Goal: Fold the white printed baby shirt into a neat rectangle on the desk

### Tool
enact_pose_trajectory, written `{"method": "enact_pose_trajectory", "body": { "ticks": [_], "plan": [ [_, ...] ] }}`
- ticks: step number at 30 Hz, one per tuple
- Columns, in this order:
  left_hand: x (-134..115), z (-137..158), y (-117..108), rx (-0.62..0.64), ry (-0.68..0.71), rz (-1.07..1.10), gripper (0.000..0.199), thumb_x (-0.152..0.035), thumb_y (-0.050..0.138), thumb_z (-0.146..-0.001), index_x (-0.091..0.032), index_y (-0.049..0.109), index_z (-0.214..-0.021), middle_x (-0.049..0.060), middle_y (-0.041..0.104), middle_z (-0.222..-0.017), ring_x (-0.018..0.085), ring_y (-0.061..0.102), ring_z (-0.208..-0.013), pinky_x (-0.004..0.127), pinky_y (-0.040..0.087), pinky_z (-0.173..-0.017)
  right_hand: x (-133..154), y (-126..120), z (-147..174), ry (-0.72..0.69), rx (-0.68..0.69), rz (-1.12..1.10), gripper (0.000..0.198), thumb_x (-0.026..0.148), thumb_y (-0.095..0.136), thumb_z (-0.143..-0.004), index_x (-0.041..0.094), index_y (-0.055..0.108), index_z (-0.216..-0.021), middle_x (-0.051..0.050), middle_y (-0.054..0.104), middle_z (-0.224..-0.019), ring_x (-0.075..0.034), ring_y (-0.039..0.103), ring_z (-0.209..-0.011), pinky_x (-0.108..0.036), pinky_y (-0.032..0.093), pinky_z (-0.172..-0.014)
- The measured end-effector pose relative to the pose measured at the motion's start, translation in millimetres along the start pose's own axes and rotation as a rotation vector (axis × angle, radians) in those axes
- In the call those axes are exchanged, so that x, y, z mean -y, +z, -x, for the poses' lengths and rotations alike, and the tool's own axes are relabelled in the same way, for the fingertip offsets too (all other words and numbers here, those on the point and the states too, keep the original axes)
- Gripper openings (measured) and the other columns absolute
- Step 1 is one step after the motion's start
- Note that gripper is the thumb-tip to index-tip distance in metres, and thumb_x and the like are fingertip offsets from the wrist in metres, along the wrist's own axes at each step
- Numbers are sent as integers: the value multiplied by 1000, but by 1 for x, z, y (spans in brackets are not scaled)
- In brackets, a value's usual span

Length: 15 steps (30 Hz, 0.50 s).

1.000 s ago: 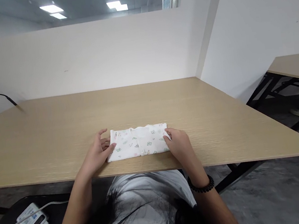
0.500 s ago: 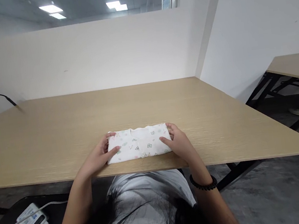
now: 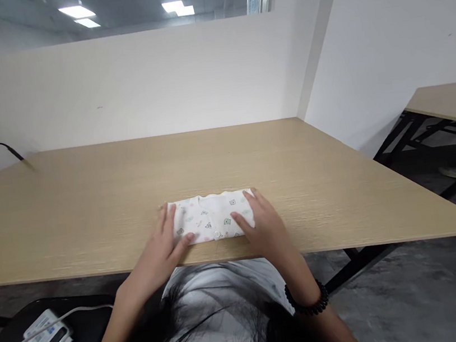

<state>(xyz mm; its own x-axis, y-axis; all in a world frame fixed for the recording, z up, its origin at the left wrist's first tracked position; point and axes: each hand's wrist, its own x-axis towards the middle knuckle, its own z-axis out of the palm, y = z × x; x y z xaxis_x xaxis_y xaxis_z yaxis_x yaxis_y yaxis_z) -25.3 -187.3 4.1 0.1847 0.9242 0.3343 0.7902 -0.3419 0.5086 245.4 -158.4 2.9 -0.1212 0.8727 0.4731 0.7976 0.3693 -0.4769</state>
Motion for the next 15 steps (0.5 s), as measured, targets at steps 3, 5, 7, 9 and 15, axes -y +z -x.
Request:
{"method": "enact_pose_trajectory", "body": {
  "ticks": [3,5,7,9,15],
  "plan": [
    [-7,5,4,159,47,-73,81,-63,46,-93,-14,27,-155,23,15,-165,40,2,-153,64,18,-119,0,11,6,8,198,117,81,66,41,-94,4,45,-146,-27,34,-157,-38,28,-148,-53,31,-117],
    [-6,3,2,203,53,-104,81,-65,46,-92,-14,32,-154,22,17,-165,40,2,-153,63,18,-119,-2,13,7,7,256,169,85,67,36,-95,0,42,-147,-29,28,-159,-38,24,-150,-52,28,-118],
    [-3,0,-2,238,66,-122,80,-66,46,-92,-16,33,-154,20,17,-165,38,5,-153,61,19,-119,-2,11,6,17,287,203,85,67,31,-96,1,40,-149,-28,27,-160,-36,25,-150,-53,26,-118],
    [0,-2,-7,271,71,-137,79,-66,45,-92,-17,35,-154,18,18,-165,37,8,-153,60,18,-120,-2,6,5,53,297,240,82,67,30,-97,6,39,-151,-25,28,-160,-37,29,-148,-61,23,-117],
    [-10,1,-7,155,151,-183,76,-63,45,-94,-20,33,-155,15,22,-164,36,7,-153,62,11,-121,7,1,6,104,161,305,75,64,31,-98,13,38,-153,-19,32,-160,-44,17,-150,-73,17,-113]
  ]
}}
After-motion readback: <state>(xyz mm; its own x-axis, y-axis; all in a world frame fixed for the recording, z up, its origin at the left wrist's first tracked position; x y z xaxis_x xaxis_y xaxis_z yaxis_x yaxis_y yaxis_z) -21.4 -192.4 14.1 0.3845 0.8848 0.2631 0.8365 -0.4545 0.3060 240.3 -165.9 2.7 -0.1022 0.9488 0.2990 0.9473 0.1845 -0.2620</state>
